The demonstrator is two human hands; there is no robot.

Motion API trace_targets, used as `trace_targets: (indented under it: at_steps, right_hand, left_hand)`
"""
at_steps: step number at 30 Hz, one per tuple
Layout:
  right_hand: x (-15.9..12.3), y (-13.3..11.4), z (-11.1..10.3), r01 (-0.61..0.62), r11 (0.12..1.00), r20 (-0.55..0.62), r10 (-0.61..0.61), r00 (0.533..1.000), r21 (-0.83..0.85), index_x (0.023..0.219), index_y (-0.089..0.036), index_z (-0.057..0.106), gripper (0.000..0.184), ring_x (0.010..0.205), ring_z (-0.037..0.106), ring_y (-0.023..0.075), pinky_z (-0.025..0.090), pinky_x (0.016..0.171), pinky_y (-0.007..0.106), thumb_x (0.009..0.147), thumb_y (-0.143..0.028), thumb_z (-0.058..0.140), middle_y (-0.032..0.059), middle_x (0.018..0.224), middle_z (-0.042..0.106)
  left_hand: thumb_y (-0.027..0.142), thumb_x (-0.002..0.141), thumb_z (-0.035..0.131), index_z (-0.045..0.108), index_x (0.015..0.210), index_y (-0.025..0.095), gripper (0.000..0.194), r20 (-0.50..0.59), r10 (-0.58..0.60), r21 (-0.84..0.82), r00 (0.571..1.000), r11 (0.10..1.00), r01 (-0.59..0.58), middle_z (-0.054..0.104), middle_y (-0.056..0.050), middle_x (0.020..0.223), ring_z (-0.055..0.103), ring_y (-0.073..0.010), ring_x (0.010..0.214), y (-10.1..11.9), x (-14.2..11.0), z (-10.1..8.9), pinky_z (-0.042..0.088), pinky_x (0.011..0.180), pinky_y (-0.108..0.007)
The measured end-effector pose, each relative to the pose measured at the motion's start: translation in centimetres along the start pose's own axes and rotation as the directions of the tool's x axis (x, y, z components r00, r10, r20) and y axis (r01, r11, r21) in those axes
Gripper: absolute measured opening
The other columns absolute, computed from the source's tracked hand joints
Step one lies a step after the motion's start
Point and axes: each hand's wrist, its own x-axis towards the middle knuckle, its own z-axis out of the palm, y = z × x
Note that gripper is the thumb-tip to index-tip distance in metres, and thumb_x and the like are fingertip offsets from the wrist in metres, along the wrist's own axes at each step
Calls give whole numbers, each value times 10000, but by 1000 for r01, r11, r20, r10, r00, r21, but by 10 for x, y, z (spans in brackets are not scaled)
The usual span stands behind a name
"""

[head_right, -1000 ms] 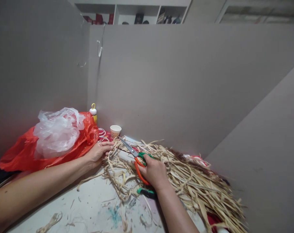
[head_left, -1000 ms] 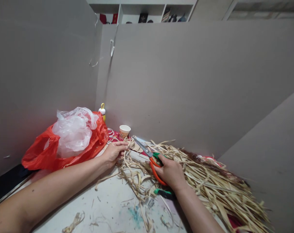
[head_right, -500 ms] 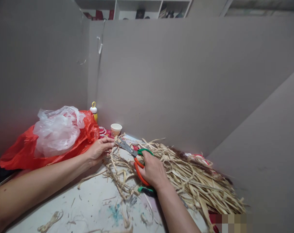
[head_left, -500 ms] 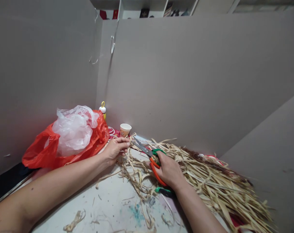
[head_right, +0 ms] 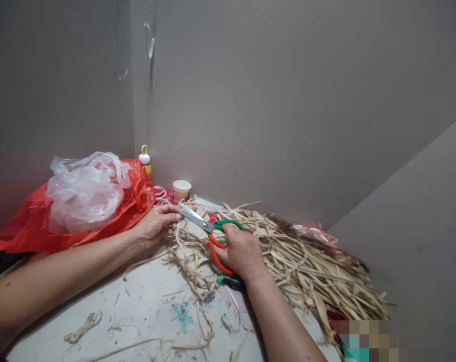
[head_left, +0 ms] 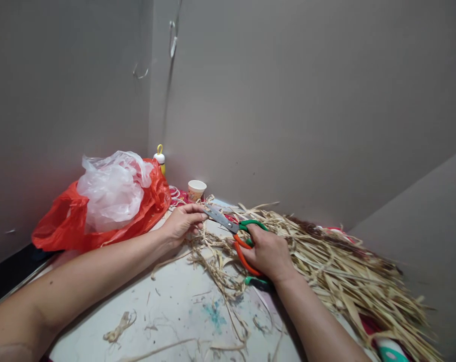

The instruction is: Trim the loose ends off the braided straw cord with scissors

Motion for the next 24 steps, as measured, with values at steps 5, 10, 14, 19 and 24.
trace_targets:
  at_steps: [5, 10, 14, 19, 24]
  right_hand:
    - [-1, 2, 1, 14, 1000, -25, -14, 1000, -24, 830, -185, 615, 446, 558, 586, 170, 310, 526, 263, 797, -604, 463, 37, 635, 648]
    - [-1, 2, 0, 1, 1000, -40, -2, 999, -24, 831, -189, 644, 481, 552, 588, 167, 315, 526, 260, 786, -629, 457, 42, 635, 661]
    - [-1, 2, 0, 2, 999, -50, -4, 999, -41, 782, -193, 643, 497, 526, 584, 162, 311, 515, 258, 778, -654, 457, 34, 591, 648]
    - [-2, 2, 0, 8, 999, -69, -11, 998, -38, 785, -195, 650, 507, 514, 582, 154, 305, 508, 251, 776, -664, 457, 32, 583, 654]
    - [-2, 3, 1, 14, 999, -74, -16, 997, -30, 700, -202, 631, 502, 471, 557, 144, 283, 485, 248, 784, -660, 441, 23, 537, 636]
  left_hand:
    - [126, 632, 743, 625, 753, 134, 169, -13, -9, -7, 1000, 1000, 9, 572, 31, 565, 511, -58, 461, 0, 1, 0, 363, 412, -157]
    - [103, 638, 735, 630, 759, 127, 162, -38, -27, -5, 999, 1000, 26, 588, 21, 574, 532, -63, 463, 3, 1, 1, 391, 409, -157]
    - [80, 650, 719, 631, 767, 121, 152, -39, -23, -12, 999, 1000, 22, 598, 14, 582, 535, -61, 456, 4, 1, 1, 397, 402, -150]
    - [67, 660, 712, 622, 751, 125, 141, -59, -30, -17, 998, 999, 29, 591, 16, 557, 530, -61, 443, 4, 1, 2, 392, 399, -149]
    - [84, 652, 725, 610, 731, 129, 146, -50, -22, -18, 999, 1000, 21, 593, 17, 571, 527, -57, 445, 4, 1, 2, 390, 407, -150]
